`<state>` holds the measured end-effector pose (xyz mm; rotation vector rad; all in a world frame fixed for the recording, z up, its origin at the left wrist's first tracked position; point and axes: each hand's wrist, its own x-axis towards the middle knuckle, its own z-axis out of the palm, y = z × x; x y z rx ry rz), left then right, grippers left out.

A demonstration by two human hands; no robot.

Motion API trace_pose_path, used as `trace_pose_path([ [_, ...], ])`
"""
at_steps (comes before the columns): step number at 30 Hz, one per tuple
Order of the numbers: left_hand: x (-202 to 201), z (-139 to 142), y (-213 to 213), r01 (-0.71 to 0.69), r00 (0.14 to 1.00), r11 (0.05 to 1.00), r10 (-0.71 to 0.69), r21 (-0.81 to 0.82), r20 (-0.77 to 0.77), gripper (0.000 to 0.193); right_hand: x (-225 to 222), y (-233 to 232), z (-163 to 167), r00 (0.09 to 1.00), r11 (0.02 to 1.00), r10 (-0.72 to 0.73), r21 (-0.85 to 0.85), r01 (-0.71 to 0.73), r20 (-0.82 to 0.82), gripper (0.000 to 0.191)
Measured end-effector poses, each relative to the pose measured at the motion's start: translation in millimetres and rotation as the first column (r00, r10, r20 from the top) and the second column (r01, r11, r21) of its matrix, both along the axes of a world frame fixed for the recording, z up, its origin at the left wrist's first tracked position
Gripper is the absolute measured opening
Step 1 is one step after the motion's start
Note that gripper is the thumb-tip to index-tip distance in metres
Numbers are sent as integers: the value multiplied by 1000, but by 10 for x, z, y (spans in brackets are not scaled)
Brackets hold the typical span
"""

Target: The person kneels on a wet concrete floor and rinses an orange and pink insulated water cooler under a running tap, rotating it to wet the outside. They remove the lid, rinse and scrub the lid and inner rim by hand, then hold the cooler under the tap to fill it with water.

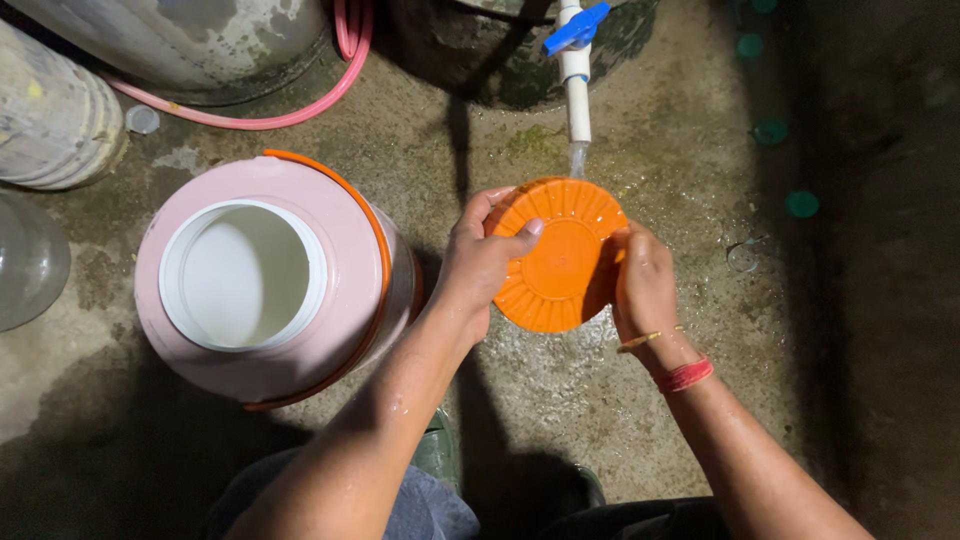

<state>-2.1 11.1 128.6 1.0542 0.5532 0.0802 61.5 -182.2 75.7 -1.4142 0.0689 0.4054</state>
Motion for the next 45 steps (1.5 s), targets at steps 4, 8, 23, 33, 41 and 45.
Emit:
trace_pose_path([
  [4, 24, -18, -122, 2, 999, 1000, -2, 7, -40, 45, 60, -147, -157, 997, 996, -3, 88, 10, -79, 33],
  [8, 86, 38, -166, -108, 988, 994, 108, -2, -107, 51, 39, -161, -241, 969, 990, 132, 72, -119, -210, 30],
  [23, 129, 344, -170, -102, 906, 975, 174, 199, -386, 76, 967, 524, -856, 987, 984, -42, -179, 13, -156, 33],
  [33, 124, 383, -210, -94, 907, 985, 146, 148, -394, 74, 1075, 606, -872, 979, 950, -152, -292, 107, -138, 42],
  [41, 173, 289, -220, -183, 928, 977, 209, 113, -309, 71, 1114, 421, -877, 958, 911, -279, -335, 242, -67, 40],
  [45, 199, 213, -266, -125, 906, 982, 170, 140, -387, 77, 1112, 214, -882, 957, 937, -253, -284, 205, -144, 49],
])
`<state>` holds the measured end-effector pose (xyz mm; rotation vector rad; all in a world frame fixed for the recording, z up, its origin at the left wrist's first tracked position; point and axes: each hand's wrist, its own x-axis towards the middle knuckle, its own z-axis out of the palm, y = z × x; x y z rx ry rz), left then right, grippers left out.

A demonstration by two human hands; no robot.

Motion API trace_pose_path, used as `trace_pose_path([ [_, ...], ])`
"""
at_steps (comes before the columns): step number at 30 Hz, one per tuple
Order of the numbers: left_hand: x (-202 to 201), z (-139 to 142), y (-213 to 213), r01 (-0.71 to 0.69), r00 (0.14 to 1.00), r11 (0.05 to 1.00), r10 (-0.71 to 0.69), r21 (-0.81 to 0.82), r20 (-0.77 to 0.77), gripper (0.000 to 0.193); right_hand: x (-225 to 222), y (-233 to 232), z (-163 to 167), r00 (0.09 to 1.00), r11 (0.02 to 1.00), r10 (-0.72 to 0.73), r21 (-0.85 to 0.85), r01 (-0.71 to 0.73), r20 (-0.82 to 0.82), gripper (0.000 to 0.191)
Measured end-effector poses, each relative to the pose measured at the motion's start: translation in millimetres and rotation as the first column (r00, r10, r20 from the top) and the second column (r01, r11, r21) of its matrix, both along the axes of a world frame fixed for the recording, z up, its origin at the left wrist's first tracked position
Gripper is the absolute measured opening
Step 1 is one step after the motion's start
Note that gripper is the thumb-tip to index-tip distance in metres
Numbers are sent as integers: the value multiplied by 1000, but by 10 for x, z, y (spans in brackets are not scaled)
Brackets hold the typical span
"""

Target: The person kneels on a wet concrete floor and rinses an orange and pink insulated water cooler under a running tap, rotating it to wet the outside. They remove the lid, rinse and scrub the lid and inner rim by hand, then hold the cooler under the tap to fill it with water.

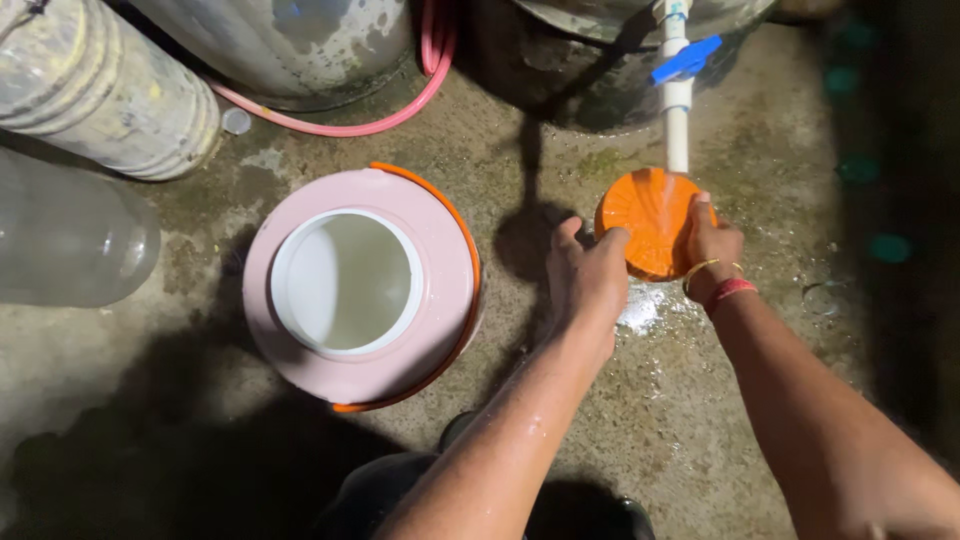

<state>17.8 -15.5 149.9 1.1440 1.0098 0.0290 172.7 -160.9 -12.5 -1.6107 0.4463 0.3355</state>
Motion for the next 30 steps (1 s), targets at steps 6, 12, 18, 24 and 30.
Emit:
trace_pose_path([
  [6, -10, -144, -29, 9, 998, 1000, -9, -6, -55, 84, -196, -213, 208, 978, 981, 191, 62, -186, -88, 46],
  [12, 2, -318, -71, 51, 992, 931, -6, -363, 122, 81, -393, -152, 498, 930, 908, 366, 225, -353, -18, 53],
  [18, -16, -370, -284, 62, 972, 962, 3, -268, 233, 76, -598, 53, 604, 895, 904, 390, -274, -328, 217, 58],
  [24, -47, -400, -326, 179, 975, 978, -163, -103, 148, 90, -1145, 249, 683, 936, 925, 337, 149, -349, 99, 51],
  [30, 59, -552, -462, 402, 911, 902, -377, -156, 170, 108, -1017, -33, 367, 971, 878, 227, 446, -171, -75, 47],
])
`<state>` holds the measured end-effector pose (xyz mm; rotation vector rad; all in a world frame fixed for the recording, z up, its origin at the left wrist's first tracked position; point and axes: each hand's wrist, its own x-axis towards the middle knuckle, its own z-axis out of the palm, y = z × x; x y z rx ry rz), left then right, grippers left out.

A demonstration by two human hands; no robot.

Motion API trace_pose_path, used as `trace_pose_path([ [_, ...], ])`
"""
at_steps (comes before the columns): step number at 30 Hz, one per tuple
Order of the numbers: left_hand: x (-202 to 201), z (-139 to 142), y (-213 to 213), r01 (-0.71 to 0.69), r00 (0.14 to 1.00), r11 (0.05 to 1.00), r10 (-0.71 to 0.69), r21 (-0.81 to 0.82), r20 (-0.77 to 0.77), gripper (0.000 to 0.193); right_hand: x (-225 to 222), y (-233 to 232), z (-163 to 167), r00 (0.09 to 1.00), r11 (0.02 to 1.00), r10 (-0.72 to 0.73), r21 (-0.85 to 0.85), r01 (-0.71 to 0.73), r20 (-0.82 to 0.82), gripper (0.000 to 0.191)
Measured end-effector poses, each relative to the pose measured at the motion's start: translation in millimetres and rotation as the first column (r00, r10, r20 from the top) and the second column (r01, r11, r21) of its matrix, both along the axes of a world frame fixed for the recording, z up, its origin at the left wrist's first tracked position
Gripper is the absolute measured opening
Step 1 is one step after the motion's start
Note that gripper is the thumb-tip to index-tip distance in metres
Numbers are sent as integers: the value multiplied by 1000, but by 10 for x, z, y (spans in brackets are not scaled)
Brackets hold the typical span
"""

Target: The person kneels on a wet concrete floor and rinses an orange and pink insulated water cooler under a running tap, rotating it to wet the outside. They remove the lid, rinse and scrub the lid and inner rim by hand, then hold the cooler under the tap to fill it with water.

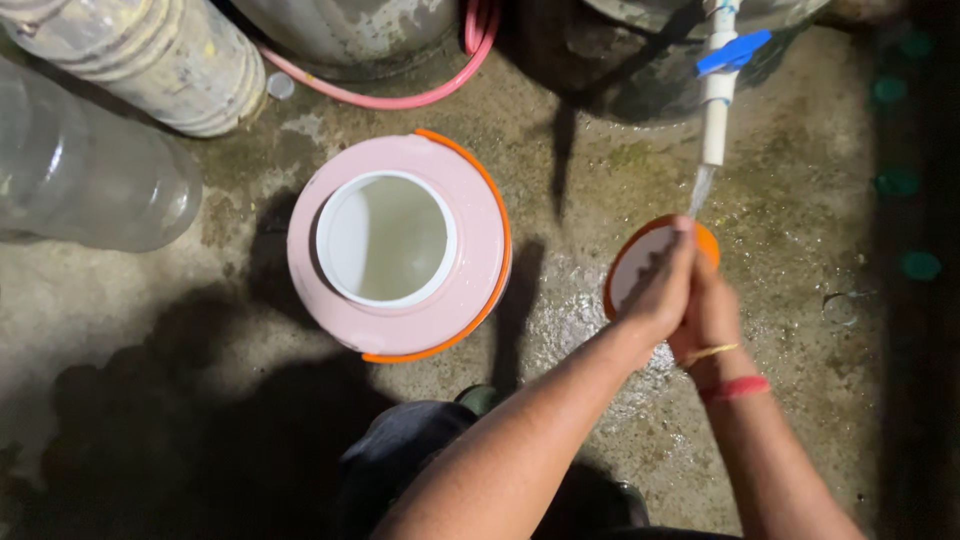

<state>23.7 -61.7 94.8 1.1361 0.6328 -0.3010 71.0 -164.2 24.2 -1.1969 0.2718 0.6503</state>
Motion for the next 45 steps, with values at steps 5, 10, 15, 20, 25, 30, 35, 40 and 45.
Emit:
trace_pose_path([
  [5, 63, 60, -363, 82, 968, 951, -148, 297, 205, 94, 374, -304, -480, 983, 987, -158, -4, 159, 93, 73],
  [10, -22, 124, -392, -150, 965, 878, 30, 454, 262, 46, 702, -132, -613, 986, 991, 8, 128, -29, 164, 62],
  [15, 15, 190, -220, -267, 954, 856, 170, 443, 246, 40, 869, 62, -615, 994, 1000, 3, 11, -5, 111, 51],
  [20, -19, 309, -197, -258, 959, 871, 180, 418, 218, 40, 833, 49, -583, 996, 1000, 9, -11, -8, 84, 41],
  [25, -1, 319, -166, -255, 961, 873, 179, 416, 212, 42, 894, 17, -551, 994, 996, 57, -70, -50, 96, 30],
  [30, 56, 273, -162, -239, 970, 798, 167, 554, 178, 47, 816, 36, -559, 892, 909, 287, -393, -139, 349, 30],
  [35, 132, 272, -140, -220, 964, 845, 265, 487, -25, 60, 583, 141, -398, 537, 831, 487, -555, -41, 689, 43],
  [40, 156, 265, -83, -296, 937, 875, 343, 383, -60, 62, 552, 97, -39, 319, 532, 775, -835, 140, 546, 50],
  [45, 177, 245, -107, -310, 931, 901, 353, 305, -96, 67, 615, -92, 69, 493, 521, 648, -810, 270, 581, 35],
])
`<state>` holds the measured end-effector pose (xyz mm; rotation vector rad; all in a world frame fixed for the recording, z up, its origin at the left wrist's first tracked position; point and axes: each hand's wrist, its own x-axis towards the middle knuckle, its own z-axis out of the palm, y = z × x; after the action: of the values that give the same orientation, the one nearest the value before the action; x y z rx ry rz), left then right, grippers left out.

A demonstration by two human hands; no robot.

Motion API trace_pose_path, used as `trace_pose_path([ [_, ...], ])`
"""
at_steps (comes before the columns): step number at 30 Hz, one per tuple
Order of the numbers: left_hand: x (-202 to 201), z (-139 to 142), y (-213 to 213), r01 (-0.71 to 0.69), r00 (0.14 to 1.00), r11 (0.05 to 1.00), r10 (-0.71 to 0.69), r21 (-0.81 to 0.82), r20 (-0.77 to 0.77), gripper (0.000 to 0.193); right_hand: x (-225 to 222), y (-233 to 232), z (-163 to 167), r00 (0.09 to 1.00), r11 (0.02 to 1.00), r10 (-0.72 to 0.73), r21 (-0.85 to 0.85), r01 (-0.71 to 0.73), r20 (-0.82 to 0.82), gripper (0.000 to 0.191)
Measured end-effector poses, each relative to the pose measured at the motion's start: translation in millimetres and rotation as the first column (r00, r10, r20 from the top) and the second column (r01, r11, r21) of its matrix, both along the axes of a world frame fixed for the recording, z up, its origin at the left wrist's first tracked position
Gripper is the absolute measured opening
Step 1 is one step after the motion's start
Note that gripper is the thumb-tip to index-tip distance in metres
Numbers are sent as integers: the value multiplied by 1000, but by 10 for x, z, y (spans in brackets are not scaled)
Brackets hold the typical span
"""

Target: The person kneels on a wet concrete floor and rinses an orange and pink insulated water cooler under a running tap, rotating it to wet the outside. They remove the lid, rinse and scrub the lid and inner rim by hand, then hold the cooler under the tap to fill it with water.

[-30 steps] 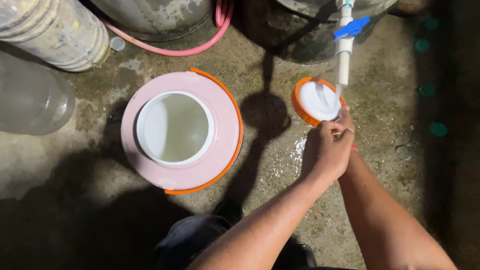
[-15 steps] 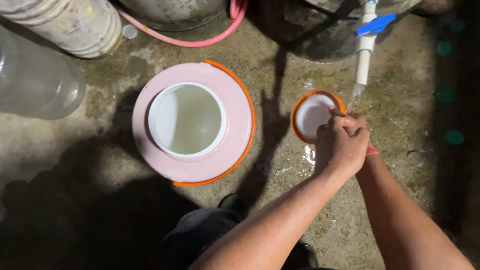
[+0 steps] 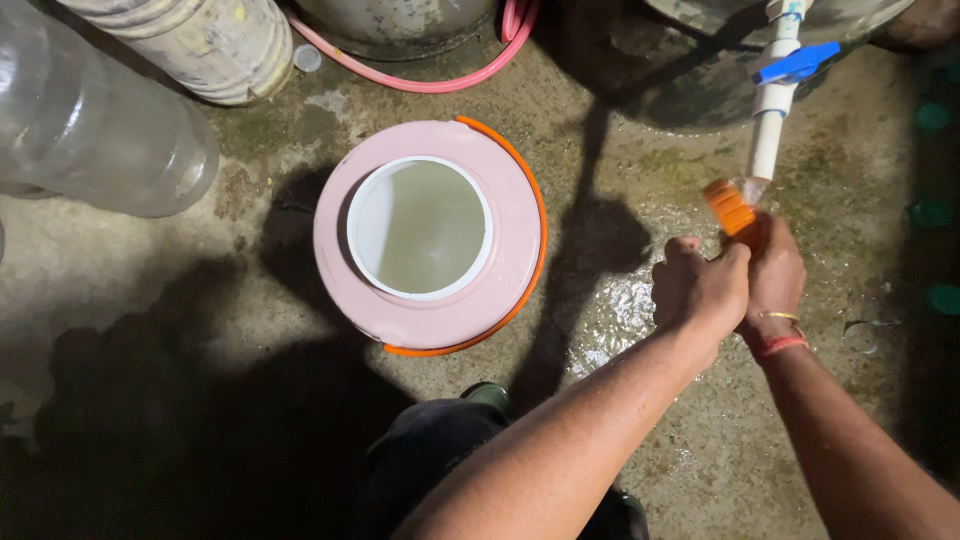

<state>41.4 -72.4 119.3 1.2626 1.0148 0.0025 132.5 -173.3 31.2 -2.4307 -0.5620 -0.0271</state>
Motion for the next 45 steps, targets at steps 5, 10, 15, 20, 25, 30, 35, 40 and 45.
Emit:
trace_pose_path([
  [5, 65, -2, -32, -17, 998, 989, 9, -144, -57, 69, -175, -270, 186, 991, 989, 110, 111, -102, -74, 39],
  [10, 114, -31, -30, -83, 996, 936, 62, -342, -71, 78, -681, -414, 763, 991, 984, 136, 114, -134, -14, 38],
  [15, 117, -135, -75, -106, 977, 915, 169, -389, 131, 56, -1155, -389, 1140, 966, 965, 212, 185, -184, -148, 62],
  [20, 82, -177, -160, 92, 973, 988, -62, -125, 223, 47, -916, -333, 1055, 772, 895, 271, 445, 17, -575, 68],
  [25, 89, -200, -128, 154, 966, 979, -120, -136, 230, 57, -597, -273, 882, 762, 932, 267, 361, -47, -590, 74],
  [30, 5, -232, -31, 147, 827, 960, 13, -239, 562, 51, -687, -126, 990, 896, 950, 300, 185, -251, -329, 71],
  [35, -34, -183, 420, -145, 949, 945, 217, -293, 227, 45, -1169, 59, 1114, 798, 858, 513, 200, -473, -317, 81],
  [40, -160, -170, 654, -89, 983, 972, 121, -217, 138, 42, -1123, 123, 994, 893, 911, 411, 47, -410, -185, 90],
  [45, -183, -161, 500, 65, 998, 972, -58, -227, 40, 62, -900, -75, 677, 929, 934, 357, 9, -358, -97, 81],
])
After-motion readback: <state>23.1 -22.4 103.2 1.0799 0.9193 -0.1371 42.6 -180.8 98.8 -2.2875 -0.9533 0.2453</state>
